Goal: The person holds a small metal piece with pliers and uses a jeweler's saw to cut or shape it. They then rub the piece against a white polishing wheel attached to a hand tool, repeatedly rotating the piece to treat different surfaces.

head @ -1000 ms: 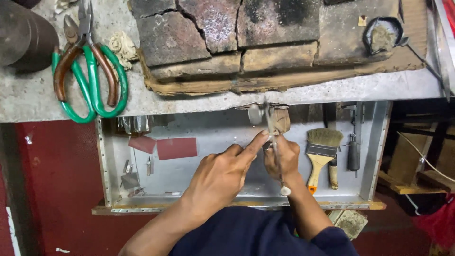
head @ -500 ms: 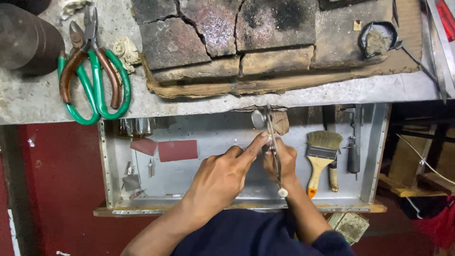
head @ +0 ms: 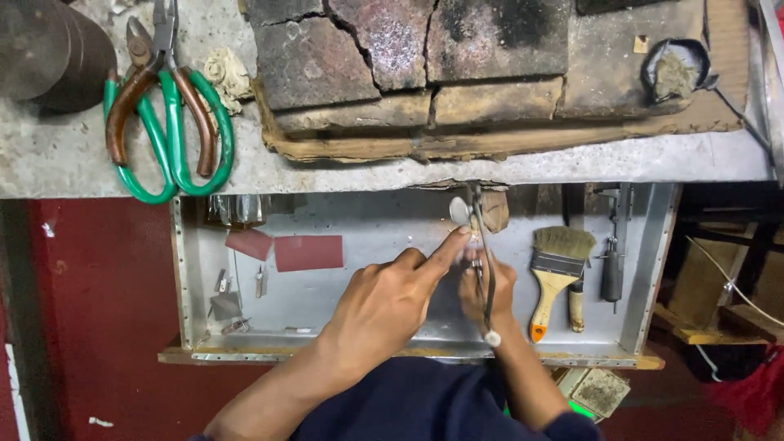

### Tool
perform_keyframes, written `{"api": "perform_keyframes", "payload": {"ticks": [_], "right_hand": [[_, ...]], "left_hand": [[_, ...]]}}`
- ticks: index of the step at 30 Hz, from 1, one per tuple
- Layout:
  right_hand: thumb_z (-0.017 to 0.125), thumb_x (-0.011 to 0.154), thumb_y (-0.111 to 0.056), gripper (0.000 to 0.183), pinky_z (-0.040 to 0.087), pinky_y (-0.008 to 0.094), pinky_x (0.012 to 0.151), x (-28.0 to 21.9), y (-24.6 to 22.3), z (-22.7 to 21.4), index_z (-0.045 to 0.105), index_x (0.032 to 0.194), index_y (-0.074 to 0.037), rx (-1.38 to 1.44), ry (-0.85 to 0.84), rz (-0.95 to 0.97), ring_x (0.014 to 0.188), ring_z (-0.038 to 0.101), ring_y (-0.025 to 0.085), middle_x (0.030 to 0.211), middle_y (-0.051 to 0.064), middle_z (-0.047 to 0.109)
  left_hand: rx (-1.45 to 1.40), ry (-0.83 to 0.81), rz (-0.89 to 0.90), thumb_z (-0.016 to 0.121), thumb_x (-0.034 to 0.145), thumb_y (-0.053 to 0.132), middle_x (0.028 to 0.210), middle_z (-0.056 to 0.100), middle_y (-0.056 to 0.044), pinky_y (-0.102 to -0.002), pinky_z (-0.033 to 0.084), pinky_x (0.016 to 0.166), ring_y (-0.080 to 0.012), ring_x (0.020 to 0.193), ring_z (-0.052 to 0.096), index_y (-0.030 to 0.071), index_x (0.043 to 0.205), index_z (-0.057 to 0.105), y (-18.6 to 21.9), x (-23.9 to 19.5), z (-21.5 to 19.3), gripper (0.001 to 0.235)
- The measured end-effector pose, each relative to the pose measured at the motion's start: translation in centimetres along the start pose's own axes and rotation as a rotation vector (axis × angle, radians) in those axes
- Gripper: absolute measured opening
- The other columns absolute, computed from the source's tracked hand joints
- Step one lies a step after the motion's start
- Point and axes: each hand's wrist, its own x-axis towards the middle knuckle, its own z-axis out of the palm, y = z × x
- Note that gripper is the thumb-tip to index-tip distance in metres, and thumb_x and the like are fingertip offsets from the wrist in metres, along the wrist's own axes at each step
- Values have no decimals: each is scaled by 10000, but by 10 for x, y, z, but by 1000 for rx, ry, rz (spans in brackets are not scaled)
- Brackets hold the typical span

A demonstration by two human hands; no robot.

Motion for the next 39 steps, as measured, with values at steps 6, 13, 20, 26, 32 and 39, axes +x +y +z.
{"api": "perform_keyframes", "payload": {"ticks": [6,13,20,26,32,39], "right_hand": [[497,1038,-145,199,403,415,472,-18,-8,-15,604,902,-48,-20,-139,176,462,519,282,666,80,512],[475,995,-82,224,428,403,474,14,10,15,620,997,88,59,93,-87,503,526,289,772,149,599],[498,951,-57,224,556,423,648,-20,0,-14,679,1074,-8,0,-130,99,676,695,333,953,133,724],[463,881,50,175,291,388,400,40,-13,-6,459,729,-36,104,88,-87,402,344,211,561,58,363],[526,1030,-102,216,375,393,467,-16,-16,-20,587,833,-37,32,-115,220,434,475,257,586,79,446],[455,958,-90,202,378,387,433,35,-7,0,610,949,39,64,13,42,411,456,244,612,96,507]], "left_hand": [[-1,-29,-1,494,1013,96,890,623,-138,-561,480,415,-460,469,589,272,1643,296,1,-1,-1,684],[11,-31,-17,466,1036,153,912,615,-130,-590,486,462,-474,497,588,281,1647,291,0,-1,2,649],[-27,-12,8,502,1005,93,894,651,-155,-556,493,401,-460,475,613,263,1617,363,2,1,-6,650],[-15,-60,-32,482,1010,94,869,596,-110,-574,486,464,-458,472,565,299,1652,282,3,1,-3,703],[-26,3,12,530,995,111,904,641,-134,-594,474,417,-491,511,604,253,1622,354,-1,0,0,667],[-30,-57,-29,478,1027,132,881,598,-115,-600,480,479,-487,506,581,295,1649,285,3,0,-3,671]]}}
